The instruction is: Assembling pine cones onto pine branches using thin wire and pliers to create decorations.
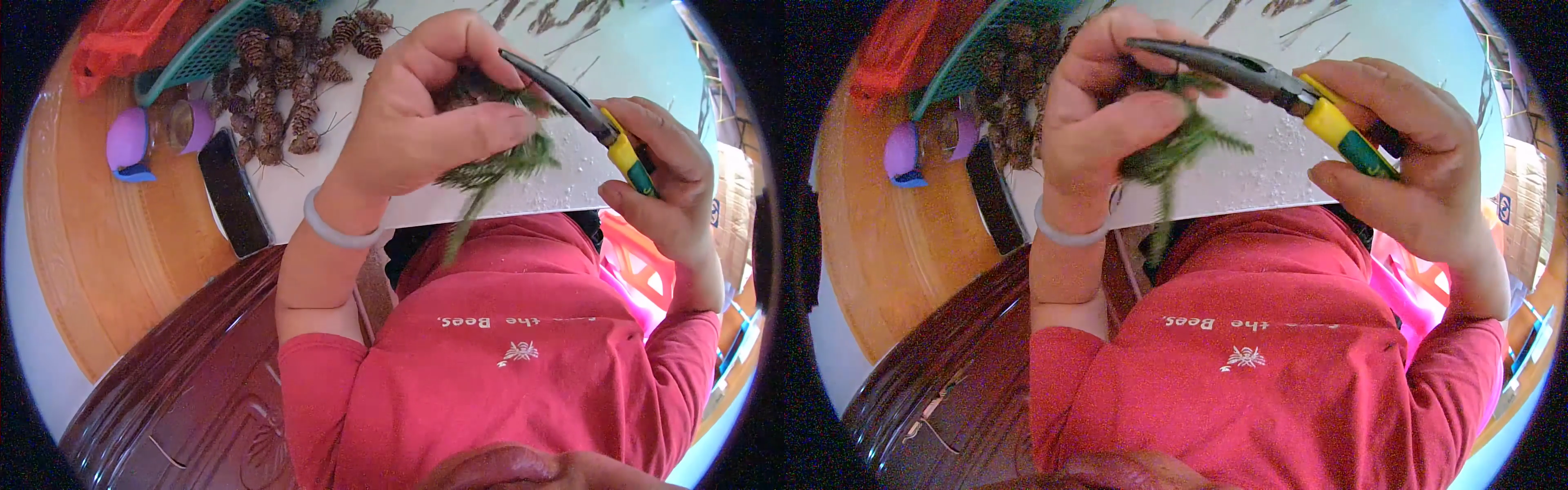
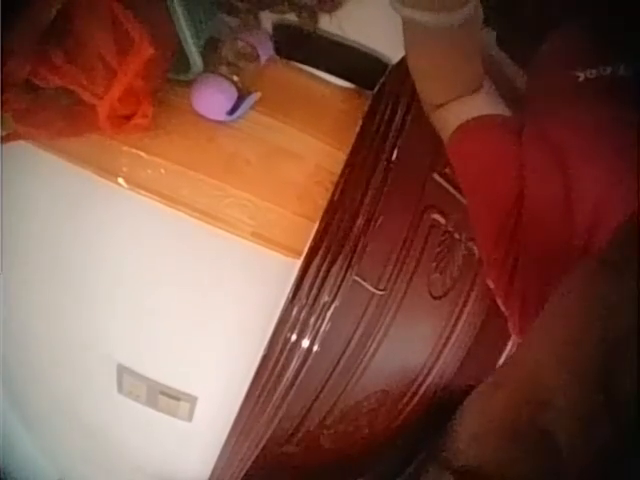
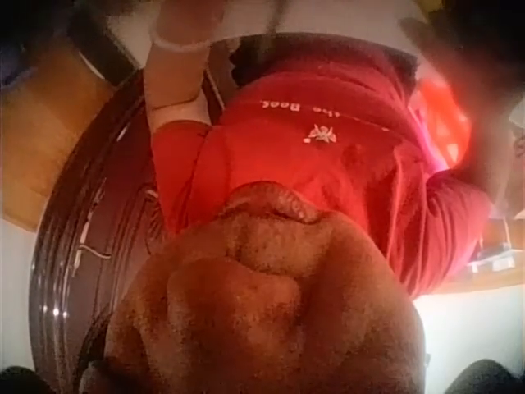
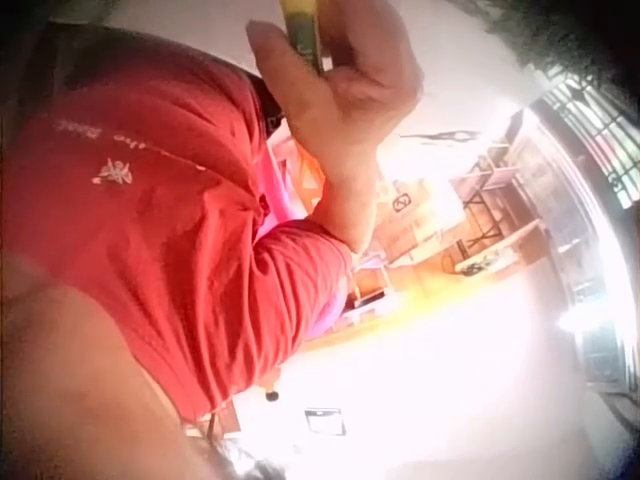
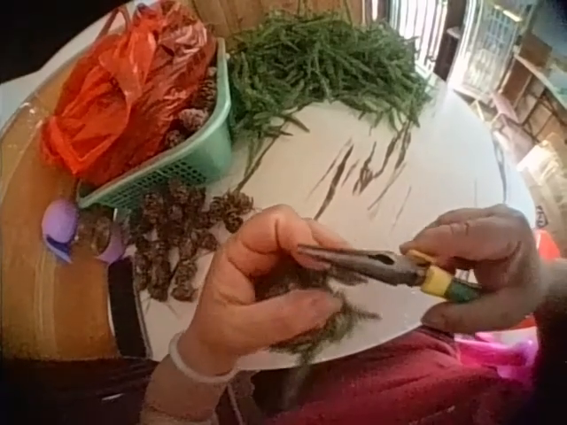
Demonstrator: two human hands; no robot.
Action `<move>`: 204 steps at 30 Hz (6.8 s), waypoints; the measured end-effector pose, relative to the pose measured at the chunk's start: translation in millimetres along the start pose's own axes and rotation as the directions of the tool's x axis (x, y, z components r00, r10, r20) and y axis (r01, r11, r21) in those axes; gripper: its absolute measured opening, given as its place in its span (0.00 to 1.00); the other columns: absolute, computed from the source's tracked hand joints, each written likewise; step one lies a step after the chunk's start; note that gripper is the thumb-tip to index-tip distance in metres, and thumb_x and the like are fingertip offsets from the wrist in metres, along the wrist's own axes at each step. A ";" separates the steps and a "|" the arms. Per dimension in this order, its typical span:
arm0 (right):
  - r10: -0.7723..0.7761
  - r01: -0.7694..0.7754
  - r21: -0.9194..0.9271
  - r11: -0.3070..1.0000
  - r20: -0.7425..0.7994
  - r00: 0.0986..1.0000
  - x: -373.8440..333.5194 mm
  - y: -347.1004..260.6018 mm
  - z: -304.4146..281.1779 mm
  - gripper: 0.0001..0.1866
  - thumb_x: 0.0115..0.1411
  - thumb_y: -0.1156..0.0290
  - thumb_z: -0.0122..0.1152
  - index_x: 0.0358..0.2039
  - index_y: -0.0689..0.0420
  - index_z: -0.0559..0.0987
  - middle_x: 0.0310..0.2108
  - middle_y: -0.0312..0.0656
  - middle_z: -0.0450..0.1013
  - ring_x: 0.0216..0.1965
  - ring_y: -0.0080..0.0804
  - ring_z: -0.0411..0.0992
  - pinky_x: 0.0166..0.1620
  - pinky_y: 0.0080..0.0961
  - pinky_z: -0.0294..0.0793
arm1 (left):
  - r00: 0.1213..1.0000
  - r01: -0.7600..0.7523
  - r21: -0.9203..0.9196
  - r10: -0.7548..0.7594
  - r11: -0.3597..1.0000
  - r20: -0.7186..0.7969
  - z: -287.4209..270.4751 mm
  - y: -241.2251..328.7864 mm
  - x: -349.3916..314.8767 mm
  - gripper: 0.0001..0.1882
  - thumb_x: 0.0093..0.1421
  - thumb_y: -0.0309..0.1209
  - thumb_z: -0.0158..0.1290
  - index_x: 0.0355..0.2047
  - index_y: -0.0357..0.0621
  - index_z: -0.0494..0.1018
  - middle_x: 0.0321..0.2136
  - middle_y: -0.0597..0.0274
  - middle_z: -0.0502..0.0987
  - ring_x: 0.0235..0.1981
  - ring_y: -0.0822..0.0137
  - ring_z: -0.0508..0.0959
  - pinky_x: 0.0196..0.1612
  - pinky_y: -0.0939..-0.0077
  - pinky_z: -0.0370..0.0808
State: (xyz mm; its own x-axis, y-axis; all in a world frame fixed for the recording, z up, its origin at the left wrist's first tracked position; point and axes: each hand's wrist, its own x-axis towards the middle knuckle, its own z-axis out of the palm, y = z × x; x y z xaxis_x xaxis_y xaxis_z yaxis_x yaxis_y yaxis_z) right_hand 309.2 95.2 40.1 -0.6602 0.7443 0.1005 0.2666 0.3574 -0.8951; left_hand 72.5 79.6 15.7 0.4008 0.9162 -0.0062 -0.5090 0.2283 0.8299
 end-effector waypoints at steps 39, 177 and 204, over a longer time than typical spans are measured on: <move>-0.648 0.334 -0.932 -0.144 0.344 0.680 50.6 -3.6 -33.4 0.23 0.41 0.79 0.64 0.41 0.65 0.73 0.40 0.41 0.72 0.40 0.34 0.70 0.41 0.26 0.73 | 0.814 -0.273 0.548 0.494 0.790 -0.307 1.9 -1.9 6.9 0.03 0.52 0.22 0.51 0.26 0.37 0.68 0.15 0.76 0.66 0.16 0.87 0.62 0.18 0.92 0.57; -0.191 0.119 -0.562 0.819 -0.070 0.979 45.8 -13.9 -2.2 0.25 0.41 0.78 0.61 0.44 0.61 0.70 0.40 0.46 0.67 0.41 0.40 0.66 0.42 0.27 0.65 | 0.789 -0.387 0.234 0.452 0.892 -0.416 8.6 48.5 -22.1 0.20 0.45 0.23 0.54 0.39 0.38 0.61 0.28 0.64 0.69 0.25 0.75 0.69 0.31 0.82 0.68; -0.123 0.108 0.136 0.985 0.112 0.986 3.9 19.8 -146.7 0.23 0.48 0.63 0.63 0.40 0.64 0.71 0.32 0.40 0.71 0.30 0.22 0.68 0.32 0.20 0.68 | 0.829 -0.244 0.449 0.425 0.860 -0.364 141.0 -35.3 103.9 0.29 0.38 0.17 0.59 0.44 0.35 0.64 0.37 0.61 0.70 0.39 0.69 0.71 0.44 0.77 0.69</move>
State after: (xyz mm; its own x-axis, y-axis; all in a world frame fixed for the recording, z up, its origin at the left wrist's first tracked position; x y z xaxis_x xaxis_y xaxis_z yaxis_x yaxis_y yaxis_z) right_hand 415.0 188.0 86.5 -0.7624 0.6268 0.1608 0.0957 0.3550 -0.9299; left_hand 239.5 120.3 64.4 -0.1618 0.9762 0.1442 -0.1935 -0.1746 0.9654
